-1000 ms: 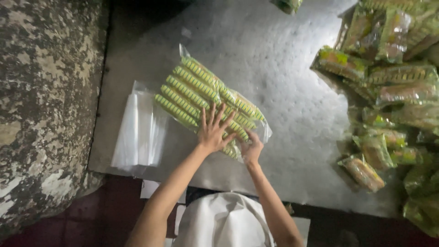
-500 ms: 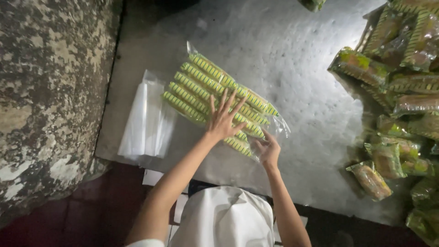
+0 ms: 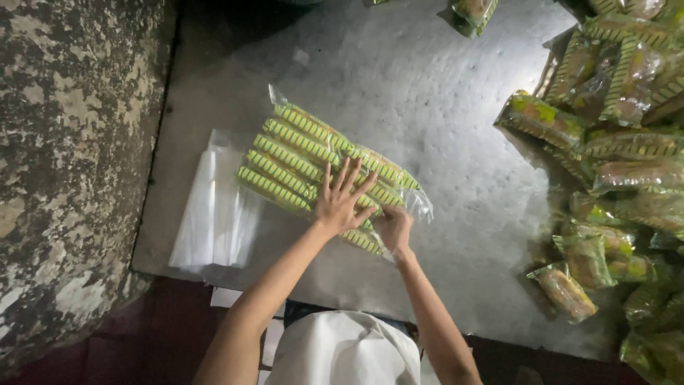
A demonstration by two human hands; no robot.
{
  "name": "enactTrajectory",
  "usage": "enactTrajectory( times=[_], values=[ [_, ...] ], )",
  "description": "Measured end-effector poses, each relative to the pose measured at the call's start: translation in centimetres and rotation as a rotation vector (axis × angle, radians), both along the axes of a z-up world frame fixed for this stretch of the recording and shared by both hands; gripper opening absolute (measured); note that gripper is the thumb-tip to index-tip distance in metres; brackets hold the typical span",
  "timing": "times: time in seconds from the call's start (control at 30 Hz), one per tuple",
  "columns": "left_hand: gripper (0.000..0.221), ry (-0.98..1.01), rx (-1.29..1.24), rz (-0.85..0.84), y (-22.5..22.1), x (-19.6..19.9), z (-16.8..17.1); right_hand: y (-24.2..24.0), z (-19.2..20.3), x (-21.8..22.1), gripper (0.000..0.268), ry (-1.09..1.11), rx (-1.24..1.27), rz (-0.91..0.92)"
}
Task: Packing individual snack packages into larger plastic bags for distribution
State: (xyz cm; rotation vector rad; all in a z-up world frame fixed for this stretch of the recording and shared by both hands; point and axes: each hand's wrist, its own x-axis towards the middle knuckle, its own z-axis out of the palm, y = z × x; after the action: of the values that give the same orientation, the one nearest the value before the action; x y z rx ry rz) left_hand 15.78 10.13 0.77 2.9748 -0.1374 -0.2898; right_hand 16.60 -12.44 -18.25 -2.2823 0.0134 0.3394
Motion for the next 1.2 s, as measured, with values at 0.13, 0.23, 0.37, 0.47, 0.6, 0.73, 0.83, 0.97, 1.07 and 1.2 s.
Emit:
enactTrajectory(
  times=[0.13,0.23,0.37,0.47,0.6,0.73,0.83,0.97,1.07,1.2],
  values=[
    [0.078,0.011,-0.06,0.001,-0.1,0.1,-0.6,1.6,5.2,0.2,0.04,-0.022,0.091,0.023],
    [0.076,-0.069,-0.15,0.046,0.2,-0.1,-0.8,1.8,11.9,0.7,0.046,0.07,0.119,0.033],
    [0.062,-0.488,-0.377,0.719,-0.3,-3.7,12.0,-1.4,15.7,-1.3,0.068,0.264,0.265,-0.013],
    [0.121,-0.353,-0.888,1.333,-4.6,-8.8,0.9,-2.6,14.6,-3.9,0.045,0.314,0.178,0.16],
    [0.142,0.184,-0.798,1.363,-8.5,-8.7,-7.1,-1.4,6.9,-5.3,0.04,0.261,0.14,0.322],
    [0.139,0.009,-1.03,1.286,-7.6,-6.5,2.0,1.3,0.2,-5.7,0.029,-0.07,0.003,0.307],
    [0.138,-0.038,-1.088,1.283,-7.1,-7.3,2.0,2.5,0.8,-6.2,0.022,-0.097,-0.028,0.299],
    [0.144,-0.14,-1.014,1.289,-7.7,-8.9,-2.7,0.1,8.6,-4.8,0.028,-0.049,0.101,0.603],
    [0.114,-0.483,-0.645,1.176,-6.5,-8.2,1.9,-2.6,14.6,-3.2,0.029,0.286,0.008,0.263],
    [0.071,-0.419,-0.596,0.757,-2.4,-1.3,5.1,-3.6,12.7,0.6,0.034,0.172,0.179,0.037]
  ],
)
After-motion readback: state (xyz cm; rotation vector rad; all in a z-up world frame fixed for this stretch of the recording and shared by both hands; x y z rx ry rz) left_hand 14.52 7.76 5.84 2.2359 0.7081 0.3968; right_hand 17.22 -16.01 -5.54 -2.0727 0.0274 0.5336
